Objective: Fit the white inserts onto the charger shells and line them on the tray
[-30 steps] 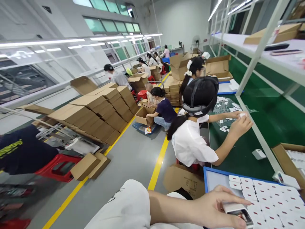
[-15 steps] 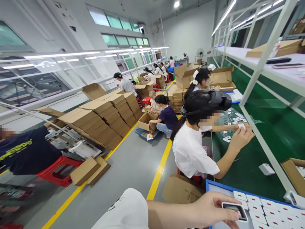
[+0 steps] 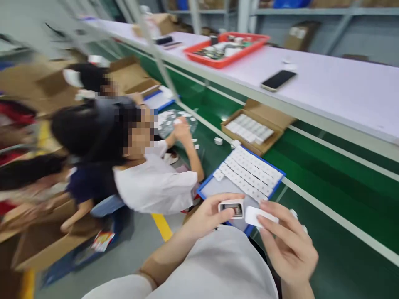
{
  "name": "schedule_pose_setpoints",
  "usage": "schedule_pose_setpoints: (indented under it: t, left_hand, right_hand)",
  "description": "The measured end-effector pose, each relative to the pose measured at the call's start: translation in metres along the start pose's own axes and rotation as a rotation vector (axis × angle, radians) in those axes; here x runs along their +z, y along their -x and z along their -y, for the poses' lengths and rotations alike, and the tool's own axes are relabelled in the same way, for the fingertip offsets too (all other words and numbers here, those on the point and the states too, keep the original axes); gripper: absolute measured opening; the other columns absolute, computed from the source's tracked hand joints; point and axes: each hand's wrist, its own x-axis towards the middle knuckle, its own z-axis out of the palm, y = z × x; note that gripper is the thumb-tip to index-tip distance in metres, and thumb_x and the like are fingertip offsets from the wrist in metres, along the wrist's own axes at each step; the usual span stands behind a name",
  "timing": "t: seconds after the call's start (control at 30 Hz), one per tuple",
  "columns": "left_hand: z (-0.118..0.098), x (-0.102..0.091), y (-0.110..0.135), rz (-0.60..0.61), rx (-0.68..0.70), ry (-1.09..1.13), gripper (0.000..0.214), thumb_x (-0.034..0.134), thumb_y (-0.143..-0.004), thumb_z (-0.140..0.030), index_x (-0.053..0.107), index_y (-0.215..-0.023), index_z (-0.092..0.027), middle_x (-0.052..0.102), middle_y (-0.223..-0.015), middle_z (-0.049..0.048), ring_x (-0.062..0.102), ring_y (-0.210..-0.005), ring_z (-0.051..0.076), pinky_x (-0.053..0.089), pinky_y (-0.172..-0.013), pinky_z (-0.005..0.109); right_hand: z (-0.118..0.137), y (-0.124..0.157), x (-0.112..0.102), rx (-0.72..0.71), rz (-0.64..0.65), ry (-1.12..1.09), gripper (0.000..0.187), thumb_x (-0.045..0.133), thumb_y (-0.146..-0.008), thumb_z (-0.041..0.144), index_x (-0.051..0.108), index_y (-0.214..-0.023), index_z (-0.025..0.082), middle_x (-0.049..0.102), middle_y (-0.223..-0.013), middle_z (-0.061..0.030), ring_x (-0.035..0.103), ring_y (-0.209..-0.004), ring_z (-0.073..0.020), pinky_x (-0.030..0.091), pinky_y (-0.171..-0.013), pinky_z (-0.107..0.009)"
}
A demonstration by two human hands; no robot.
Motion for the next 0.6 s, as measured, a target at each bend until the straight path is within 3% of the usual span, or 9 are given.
schedule_pose_setpoints:
  t: [0.1, 0.2, 0.37, 0.6]
  left_hand:
    - [0.001, 0.008, -0.012, 0.145, -0.206, 0.145, 0.057, 0.067, -0.082, -0.063, 0.073, -0.118, -0.019, 0.071, -0.114, 0.0115, 0.064, -0.095, 0.021, 0.05, -0.077, 0.027]
    - [0.004, 0.018, -0.02, 0.25, -0.324, 0.199, 0.06, 0.058, -0.084, -0.069, 0.074, -0.116, -0.02, 0.069, -0.107, 0.0097, 0.06, -0.093, 0.019, 0.045, -0.074, 0.026]
    - [0.001, 0.027, -0.026, 0.341, -0.335, 0.064, 0.064, 0.049, -0.089, -0.071, 0.071, -0.119, -0.019, 0.065, -0.108, 0.0093, 0.055, -0.092, 0.018, 0.042, -0.074, 0.026]
    - [0.0, 0.018, -0.025, 0.375, -0.275, -0.247, 0.06, 0.031, -0.099, -0.063, 0.06, -0.13, -0.021, 0.064, -0.118, 0.0091, 0.057, -0.102, 0.021, 0.046, -0.092, 0.037]
  right_hand:
    - [-0.001, -0.007, -0.005, -0.141, 0.06, 0.107, 0.053, 0.062, -0.079, -0.006, 0.069, -0.125, 0.02, 0.066, -0.124, -0.0112, 0.064, -0.11, -0.0328, 0.057, -0.086, -0.05]
    - [0.0, -0.008, -0.01, -0.178, 0.126, 0.206, 0.057, 0.059, -0.08, -0.006, 0.065, -0.13, 0.02, 0.065, -0.124, -0.012, 0.063, -0.113, -0.0312, 0.059, -0.089, -0.049]
    - [0.006, -0.001, -0.012, -0.167, 0.122, 0.283, 0.054, 0.056, -0.082, -0.005, 0.065, -0.129, 0.02, 0.065, -0.124, -0.0133, 0.065, -0.11, -0.027, 0.061, -0.086, -0.045]
    - [0.005, 0.0, -0.015, -0.12, 0.189, 0.324, 0.056, 0.053, -0.084, -0.001, 0.062, -0.134, 0.023, 0.063, -0.127, -0.0147, 0.065, -0.107, -0.0273, 0.06, -0.08, -0.044]
